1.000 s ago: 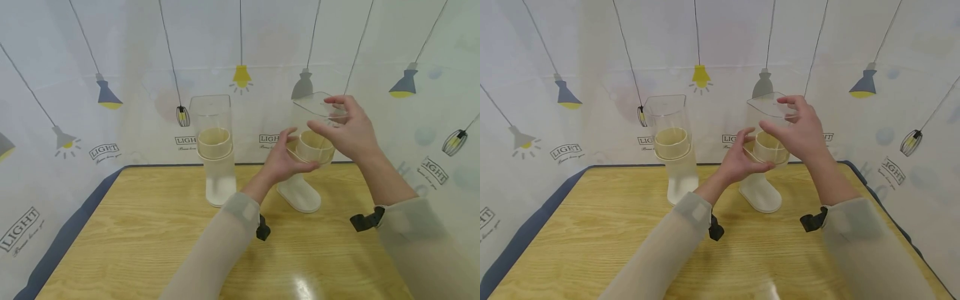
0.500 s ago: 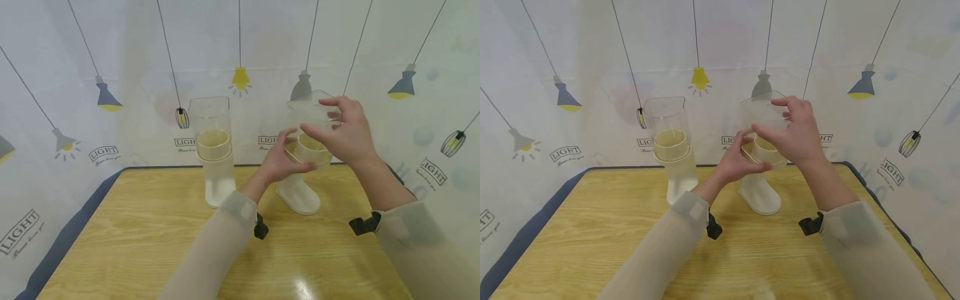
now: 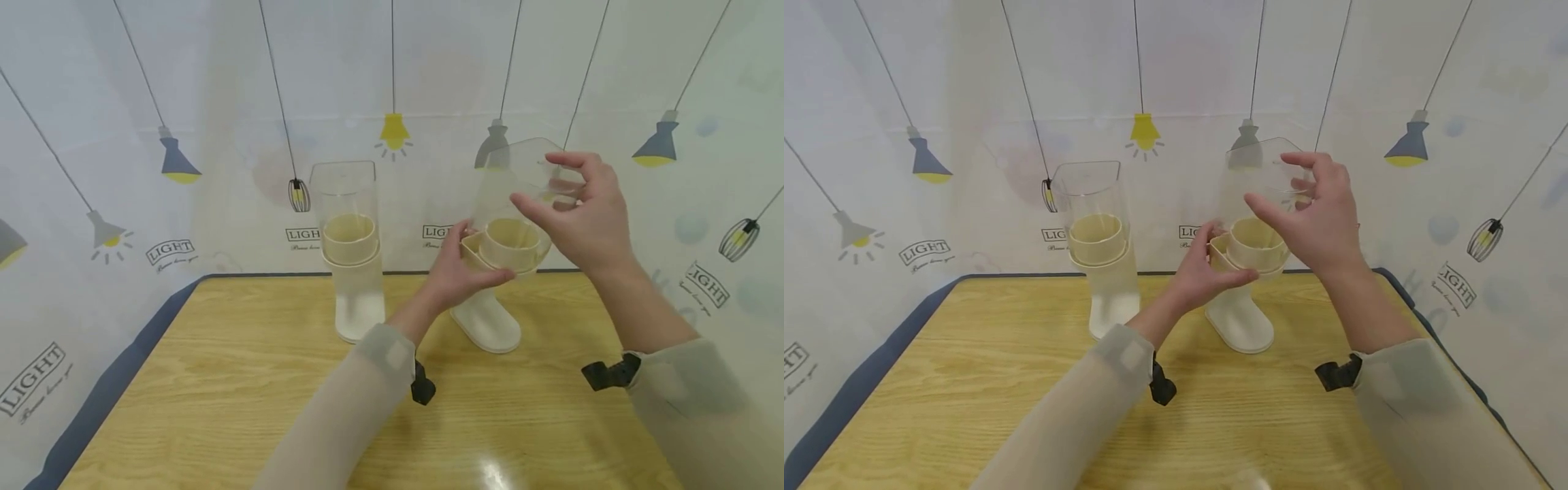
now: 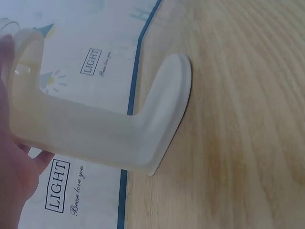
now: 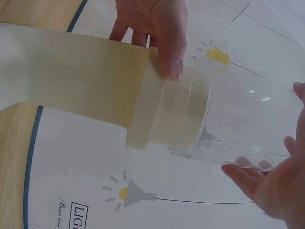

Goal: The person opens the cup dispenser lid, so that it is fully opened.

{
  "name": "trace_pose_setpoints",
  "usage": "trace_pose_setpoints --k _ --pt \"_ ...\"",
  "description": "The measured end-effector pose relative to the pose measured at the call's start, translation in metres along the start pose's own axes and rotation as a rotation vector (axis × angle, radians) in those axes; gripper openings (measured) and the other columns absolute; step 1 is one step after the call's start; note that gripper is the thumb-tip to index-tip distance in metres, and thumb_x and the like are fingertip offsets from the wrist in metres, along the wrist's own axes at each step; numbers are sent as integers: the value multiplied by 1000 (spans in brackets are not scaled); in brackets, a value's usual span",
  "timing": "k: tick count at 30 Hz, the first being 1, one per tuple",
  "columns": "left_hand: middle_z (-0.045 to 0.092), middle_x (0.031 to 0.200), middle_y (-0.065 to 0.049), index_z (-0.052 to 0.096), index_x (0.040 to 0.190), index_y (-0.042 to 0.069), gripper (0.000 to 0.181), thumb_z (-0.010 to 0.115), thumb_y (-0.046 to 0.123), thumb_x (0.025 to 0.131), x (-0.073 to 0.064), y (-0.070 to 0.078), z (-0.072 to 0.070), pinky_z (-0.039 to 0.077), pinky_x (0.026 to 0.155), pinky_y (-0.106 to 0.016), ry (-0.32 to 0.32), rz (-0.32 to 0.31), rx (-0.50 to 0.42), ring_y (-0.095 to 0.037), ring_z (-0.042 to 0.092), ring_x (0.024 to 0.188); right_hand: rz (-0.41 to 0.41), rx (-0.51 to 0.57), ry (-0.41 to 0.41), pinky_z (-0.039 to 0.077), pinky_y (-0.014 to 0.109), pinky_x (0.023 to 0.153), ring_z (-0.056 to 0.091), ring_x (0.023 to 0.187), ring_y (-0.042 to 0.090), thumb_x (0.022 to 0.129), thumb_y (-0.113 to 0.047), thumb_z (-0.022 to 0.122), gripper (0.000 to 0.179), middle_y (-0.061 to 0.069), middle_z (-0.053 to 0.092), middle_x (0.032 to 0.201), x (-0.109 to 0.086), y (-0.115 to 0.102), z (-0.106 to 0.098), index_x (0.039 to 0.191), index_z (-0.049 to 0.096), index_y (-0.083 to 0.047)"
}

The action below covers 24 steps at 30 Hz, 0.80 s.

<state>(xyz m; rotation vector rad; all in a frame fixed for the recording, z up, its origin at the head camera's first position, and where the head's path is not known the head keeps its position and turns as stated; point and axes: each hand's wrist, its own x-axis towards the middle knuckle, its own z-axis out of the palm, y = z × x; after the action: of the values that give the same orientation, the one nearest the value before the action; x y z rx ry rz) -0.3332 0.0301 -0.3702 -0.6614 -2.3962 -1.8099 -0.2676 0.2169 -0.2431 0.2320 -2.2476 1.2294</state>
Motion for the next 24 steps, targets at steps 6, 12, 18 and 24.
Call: trace_pose_setpoints --k 6,12,18,24 --pt "47 160 -4 34 167 18 112 100 42 79 -12 4 14 53 114 -38 133 -20 7 -17 55 134 -9 19 28 58 15 96 68 125 14 90 -36 91 66 0 47 160 0 -2 -9 149 62 -29" --pt "41 165 -7 34 167 17 117 98 54 77 -21 11 33 53 115 -41 269 -79 80 -20 56 132 15 52 54 57 11 93 67 125 14 91 -33 90 65 -6 48 157 -1 2 -19 149 61 -28" --pt "41 160 -7 31 168 20 120 98 57 76 -25 19 45 55 113 -40 330 -129 92 -21 59 127 39 68 89 57 8 89 67 121 8 92 -30 88 65 -7 47 159 -2 5 -31 150 60 -27" --pt "38 163 -12 28 170 29 118 96 58 78 -25 21 43 55 114 -45 301 -188 67 -27 58 131 82 37 112 54 5 85 66 121 0 95 -30 84 64 -10 45 163 -6 8 -50 153 57 -31"
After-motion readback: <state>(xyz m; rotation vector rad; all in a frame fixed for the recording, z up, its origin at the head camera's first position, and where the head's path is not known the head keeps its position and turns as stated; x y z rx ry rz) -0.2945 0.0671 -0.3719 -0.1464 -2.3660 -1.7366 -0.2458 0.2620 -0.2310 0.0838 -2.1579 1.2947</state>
